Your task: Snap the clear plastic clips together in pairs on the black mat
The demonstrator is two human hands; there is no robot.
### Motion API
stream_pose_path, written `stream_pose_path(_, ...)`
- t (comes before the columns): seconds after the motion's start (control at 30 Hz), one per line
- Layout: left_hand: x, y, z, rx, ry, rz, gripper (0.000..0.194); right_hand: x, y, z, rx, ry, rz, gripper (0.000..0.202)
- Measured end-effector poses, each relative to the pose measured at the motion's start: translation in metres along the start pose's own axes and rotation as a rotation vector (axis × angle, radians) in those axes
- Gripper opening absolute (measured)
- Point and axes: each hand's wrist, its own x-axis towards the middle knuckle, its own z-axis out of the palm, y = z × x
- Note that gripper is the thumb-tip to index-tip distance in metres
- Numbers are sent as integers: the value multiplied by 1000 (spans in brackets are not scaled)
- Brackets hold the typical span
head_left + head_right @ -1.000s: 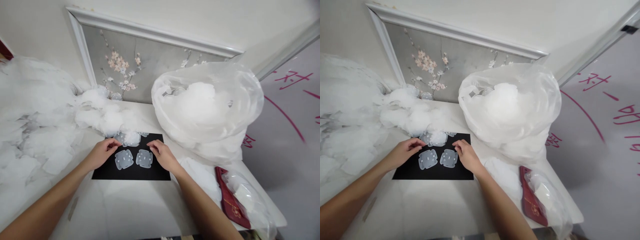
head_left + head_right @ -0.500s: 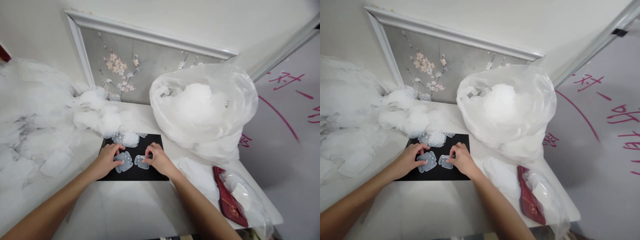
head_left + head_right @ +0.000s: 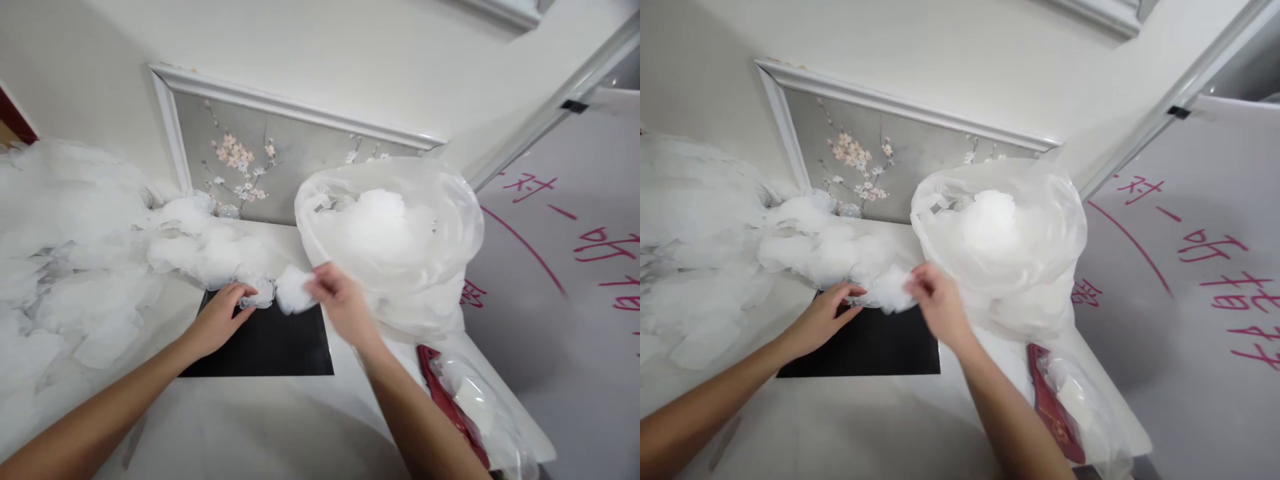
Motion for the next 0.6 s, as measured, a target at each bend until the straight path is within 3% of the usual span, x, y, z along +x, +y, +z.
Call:
stream_pose_path(0.1, 11, -19, -8, 301, 4, 43, 29, 29, -29, -58, -333, 535, -248, 28)
stream_pose_path(0.17, 15, -27, -10, 374, -23, 2, 27, 44, -42, -81, -675, 721, -362, 29)
stream_pose_path(0.23, 18, -30, -13, 378, -42, -22, 17, 49, -45, -77, -901, 799, -518, 27)
stream_pose_path(0.3, 17, -30, -16, 363, -33, -26, 19, 45, -34, -45, -899, 635, -700, 19)
stream_pose_path(0.33, 16, -29, -18, 353, 3, -23, 23, 41, -24, -23, -855, 436, -729, 16)
stream_pose_path(0.4, 13, -26, -22, 265, 122, -28, 27, 30, 5, 24, -868, -22, -677, 14)
stream_pose_path(0.47, 9, -20, -25, 39, 204, -107, 29, 22, 37, 61, -911, -282, -541, 37)
stream_pose_path(0.5, 6, -16, -26, -123, 207, -188, 31, 19, 51, 73, -879, -344, -550, 44)
stream_pose_path(0.53, 3, -12, -26, -306, 181, -293, 33, 17, 63, 80, -823, -358, -565, 38)
stream_pose_path(0.6, -4, -4, -26, -682, 118, -500, 32, 17, 78, 83, -644, -290, -566, 22)
